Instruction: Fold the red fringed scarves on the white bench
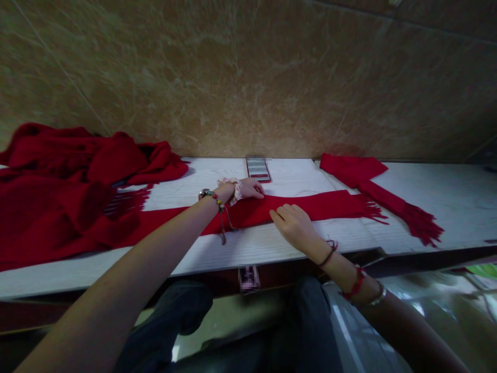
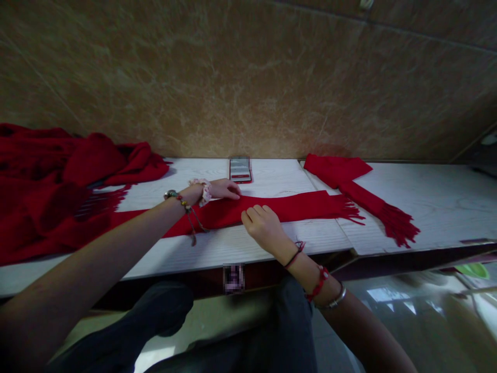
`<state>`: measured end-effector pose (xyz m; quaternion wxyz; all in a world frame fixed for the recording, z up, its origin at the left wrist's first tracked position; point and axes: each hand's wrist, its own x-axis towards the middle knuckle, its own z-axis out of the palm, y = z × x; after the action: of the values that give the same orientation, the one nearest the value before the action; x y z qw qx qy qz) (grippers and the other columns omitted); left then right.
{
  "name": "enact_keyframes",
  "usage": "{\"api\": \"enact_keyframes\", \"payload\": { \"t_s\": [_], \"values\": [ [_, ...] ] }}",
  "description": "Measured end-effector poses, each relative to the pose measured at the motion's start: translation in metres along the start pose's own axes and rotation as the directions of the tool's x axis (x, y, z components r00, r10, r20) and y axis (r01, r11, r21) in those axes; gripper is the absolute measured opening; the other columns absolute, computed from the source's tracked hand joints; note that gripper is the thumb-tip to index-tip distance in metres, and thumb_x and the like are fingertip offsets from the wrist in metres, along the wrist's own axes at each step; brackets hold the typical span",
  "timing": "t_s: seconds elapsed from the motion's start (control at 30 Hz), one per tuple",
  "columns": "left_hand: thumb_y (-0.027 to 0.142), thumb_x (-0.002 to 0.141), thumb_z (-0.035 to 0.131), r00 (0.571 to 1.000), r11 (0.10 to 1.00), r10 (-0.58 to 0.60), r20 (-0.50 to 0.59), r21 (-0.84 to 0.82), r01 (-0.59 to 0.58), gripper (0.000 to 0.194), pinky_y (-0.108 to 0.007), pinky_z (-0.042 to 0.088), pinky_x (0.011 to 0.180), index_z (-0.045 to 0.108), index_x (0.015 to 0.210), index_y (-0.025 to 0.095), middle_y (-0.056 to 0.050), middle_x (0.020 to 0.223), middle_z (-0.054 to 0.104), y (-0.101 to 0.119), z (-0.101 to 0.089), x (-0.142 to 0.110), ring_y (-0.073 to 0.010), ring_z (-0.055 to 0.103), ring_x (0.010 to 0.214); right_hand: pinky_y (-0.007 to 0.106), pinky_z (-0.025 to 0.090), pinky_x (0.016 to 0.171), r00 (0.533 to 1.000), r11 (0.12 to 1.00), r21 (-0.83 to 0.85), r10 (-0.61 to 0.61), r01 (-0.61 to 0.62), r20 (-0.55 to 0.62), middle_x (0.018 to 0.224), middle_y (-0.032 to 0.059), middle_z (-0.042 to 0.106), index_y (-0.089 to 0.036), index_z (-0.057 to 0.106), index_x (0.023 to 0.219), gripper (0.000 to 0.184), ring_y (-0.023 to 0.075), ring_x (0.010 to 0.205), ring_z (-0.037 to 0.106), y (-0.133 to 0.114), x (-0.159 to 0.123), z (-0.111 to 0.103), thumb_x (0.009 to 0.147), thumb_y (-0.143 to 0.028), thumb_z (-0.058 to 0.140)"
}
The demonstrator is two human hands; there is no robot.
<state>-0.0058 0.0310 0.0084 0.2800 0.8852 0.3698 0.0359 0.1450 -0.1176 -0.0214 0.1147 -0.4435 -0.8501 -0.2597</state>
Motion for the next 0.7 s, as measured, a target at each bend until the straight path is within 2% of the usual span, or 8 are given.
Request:
{"api": "enact_keyframes", "payload": {
  "t_s": [0.1, 0.23, 0.33, 0.43, 0.57, 0.7],
  "values": [
    [0.021, 0.070, 0.056, 1.000, 0.990, -0.015, -0.023, -0.143, 0.012, 0.017, -0.020, 0.042, 0.064, 0.066, 0.079, 0.012, -0.001, 0.073, 0.064, 0.011, -0.012, -0.002, -0.0105, 0.054, 0.067, 0.030, 0.036, 0.065, 0.995, 0.995, 0.042, 0.091, -0.089, -0.049, 0.075, 0.0078, 0.059, -0.014, 0.063, 0.094, 0.028, 0.0179, 0.072, 0.050, 0.009, 0.002, -0.007, 0.088, -0.010, 0.036],
    [0.022, 0.072, 0.055, 0.995, 0.948, 0.007, -0.102, -0.316, -0.039, 0.017, -0.024, 0.041, 0.061, 0.066, 0.079, 0.011, -0.003, 0.070, 0.062, 0.040, -0.031, 0.001, -0.0118, 0.053, 0.064, 0.029, 0.040, 0.068, 0.970, 0.973, 0.083, 0.222, -0.214, -0.098, 0.081, 0.0088, 0.059, -0.014, 0.060, 0.107, 0.034, 0.0182, 0.075, 0.053, 0.032, 0.005, -0.027, 0.089, -0.013, 0.031],
    [0.022, 0.076, 0.055, 0.987, 0.935, 0.040, -0.155, -0.342, -0.092, 0.019, -0.028, 0.042, 0.066, 0.066, 0.086, 0.011, -0.004, 0.075, 0.063, 0.071, -0.045, 0.015, -0.0133, 0.055, 0.071, 0.029, 0.041, 0.067, 0.954, 0.962, 0.028, 0.271, -0.270, -0.124, 0.082, 0.0088, 0.059, -0.014, 0.057, 0.114, 0.037, 0.0185, 0.074, 0.053, 0.060, 0.000, -0.049, 0.089, -0.013, 0.029],
    [0.021, 0.079, 0.055, 0.982, 0.950, 0.062, -0.180, -0.291, -0.113, 0.021, -0.029, 0.042, 0.069, 0.066, 0.093, 0.010, -0.004, 0.079, 0.064, 0.107, -0.051, 0.042, -0.0142, 0.056, 0.077, 0.030, 0.041, 0.064, 0.953, 0.952, -0.089, 0.284, -0.293, -0.106, 0.083, 0.0095, 0.060, -0.014, 0.054, 0.118, 0.038, 0.0196, 0.073, 0.054, 0.093, -0.015, -0.068, 0.088, -0.016, 0.032],
    [0.021, 0.084, 0.053, 0.985, 0.980, 0.072, -0.154, -0.174, -0.098, 0.023, -0.027, 0.043, 0.074, 0.065, 0.099, 0.008, -0.005, 0.087, 0.064, 0.147, -0.037, 0.081, -0.0153, 0.057, 0.083, 0.029, 0.038, 0.058, 0.968, 0.936, -0.246, 0.248, -0.251, -0.043, 0.077, 0.0084, 0.061, -0.015, 0.056, 0.116, 0.035, 0.0181, 0.065, 0.053, 0.133, -0.051, -0.072, 0.087, -0.018, 0.037],
    [0.030, 0.087, 0.053, 0.986, 0.985, 0.083, -0.146, -0.140, -0.104, 0.028, -0.035, 0.048, 0.080, 0.055, 0.110, 0.014, -0.007, 0.110, 0.056, 0.163, -0.001, 0.101, -0.0187, 0.056, 0.094, 0.028, 0.039, 0.057, 0.979, 0.933, -0.310, 0.203, -0.184, 0.029, 0.075, 0.0084, 0.062, -0.013, 0.061, 0.109, 0.031, 0.0167, 0.063, 0.054, 0.158, -0.092, -0.049, 0.086, -0.013, 0.040]
  ]
}}
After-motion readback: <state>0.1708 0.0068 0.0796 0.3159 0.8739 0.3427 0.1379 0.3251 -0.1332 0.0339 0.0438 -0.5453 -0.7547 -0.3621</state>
